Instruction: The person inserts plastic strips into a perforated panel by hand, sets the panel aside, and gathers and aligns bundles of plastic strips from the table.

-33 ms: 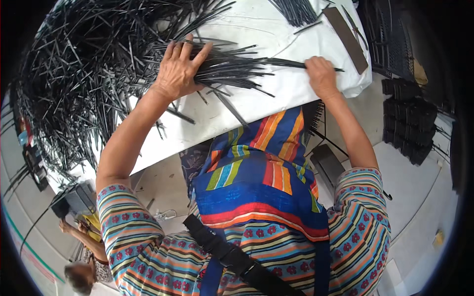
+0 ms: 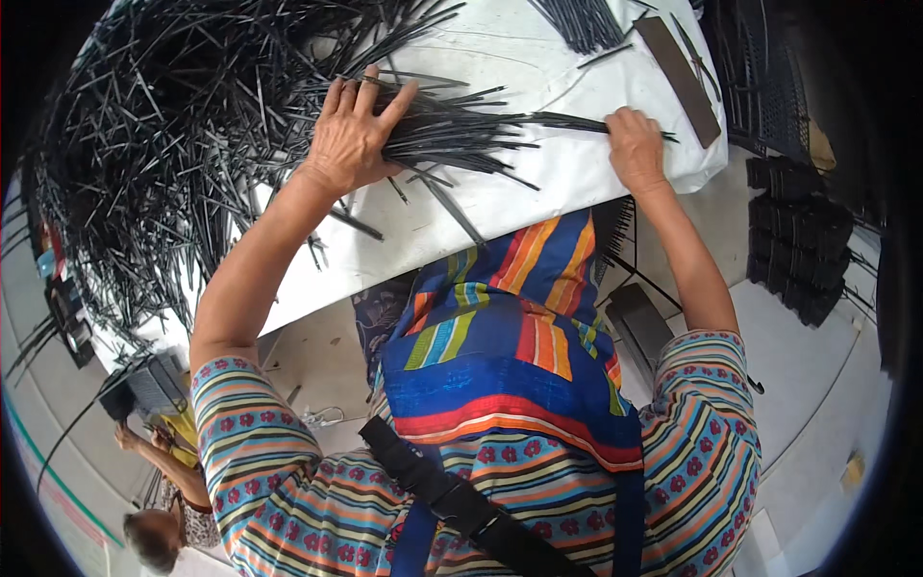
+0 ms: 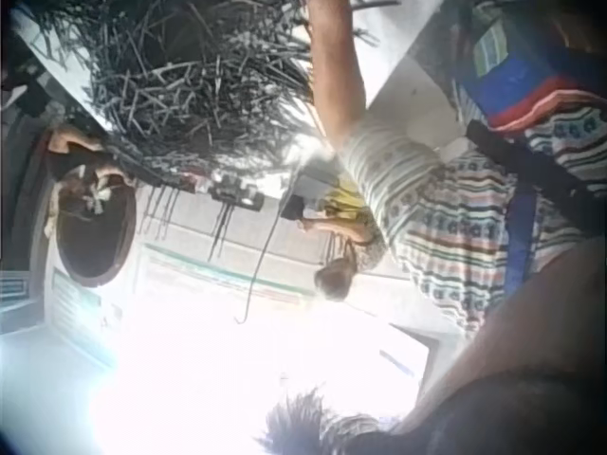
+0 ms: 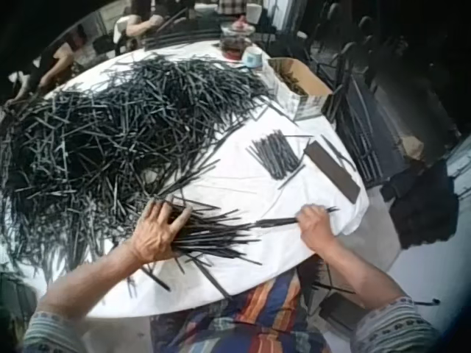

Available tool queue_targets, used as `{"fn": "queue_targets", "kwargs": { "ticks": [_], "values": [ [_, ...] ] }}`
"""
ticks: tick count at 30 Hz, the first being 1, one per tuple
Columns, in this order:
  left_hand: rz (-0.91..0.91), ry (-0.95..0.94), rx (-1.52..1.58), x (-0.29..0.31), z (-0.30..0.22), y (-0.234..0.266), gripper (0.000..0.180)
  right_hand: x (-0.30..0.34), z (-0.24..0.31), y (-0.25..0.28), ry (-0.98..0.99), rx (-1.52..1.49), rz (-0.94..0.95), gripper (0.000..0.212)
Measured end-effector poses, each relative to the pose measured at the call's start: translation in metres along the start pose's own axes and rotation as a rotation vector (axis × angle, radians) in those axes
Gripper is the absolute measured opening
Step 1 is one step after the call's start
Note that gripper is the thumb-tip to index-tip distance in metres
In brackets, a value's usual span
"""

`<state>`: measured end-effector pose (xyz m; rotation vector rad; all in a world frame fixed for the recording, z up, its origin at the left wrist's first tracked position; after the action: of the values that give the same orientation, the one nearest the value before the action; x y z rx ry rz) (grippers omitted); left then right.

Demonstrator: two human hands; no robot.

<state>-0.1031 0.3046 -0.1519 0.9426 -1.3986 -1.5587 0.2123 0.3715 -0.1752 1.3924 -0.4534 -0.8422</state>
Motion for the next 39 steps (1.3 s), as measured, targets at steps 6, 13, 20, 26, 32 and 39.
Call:
{"fn": "queue_targets", "kwargs": {
  "ticks": [6, 13, 20, 26, 32, 39],
  "values": [
    [0.055, 0.232, -0.031, 0.03, 0.025, 0.021, 0.117, -0.078, 0.095, 0.025, 0.005, -0.408, -0.051, 0.069],
    [-0.204, 0.504, 0.076, 0.103, 0.016, 0.083, 0.081, -0.144, 0.176, -0.058, -0.095, -0.497, 0.389, 0.096],
    [-0.218, 1.332, 1.737, 0.151, -0.048, -0.052, 0.053, -0.155, 0.211, -0.073, -0.106, -0.436, 0.533, 0.082],
    [-0.713, 1.558, 2.336, 0.1, -0.051, -0.073, 0.026, -0.147, 0.221, -0.075, -0.206, -0.484, 0.621, 0.082],
    [-0.535, 1.592, 2.334, 0.071, -0.041, -0.075, 0.036, -0.147, 0.209, -0.07, -0.298, -0.579, 0.53, 0.077],
    [-0.605, 1.441, 2.016, 0.049, -0.019, -0.051, 0.036, -0.144, 0.193, -0.076, -0.387, -0.886, 0.409, 0.06]
  ]
}}
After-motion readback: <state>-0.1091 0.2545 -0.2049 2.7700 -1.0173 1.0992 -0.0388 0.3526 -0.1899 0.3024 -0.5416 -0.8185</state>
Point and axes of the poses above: each hand's wrist, its own x-axis away from the middle knuckle, its own y-axis out of the back of the hand, z = x × y, the point moved 9 cm from there along -x, towards the middle knuckle, and after that the axes turned 10 degrees about -x, right-handed, at the moved point
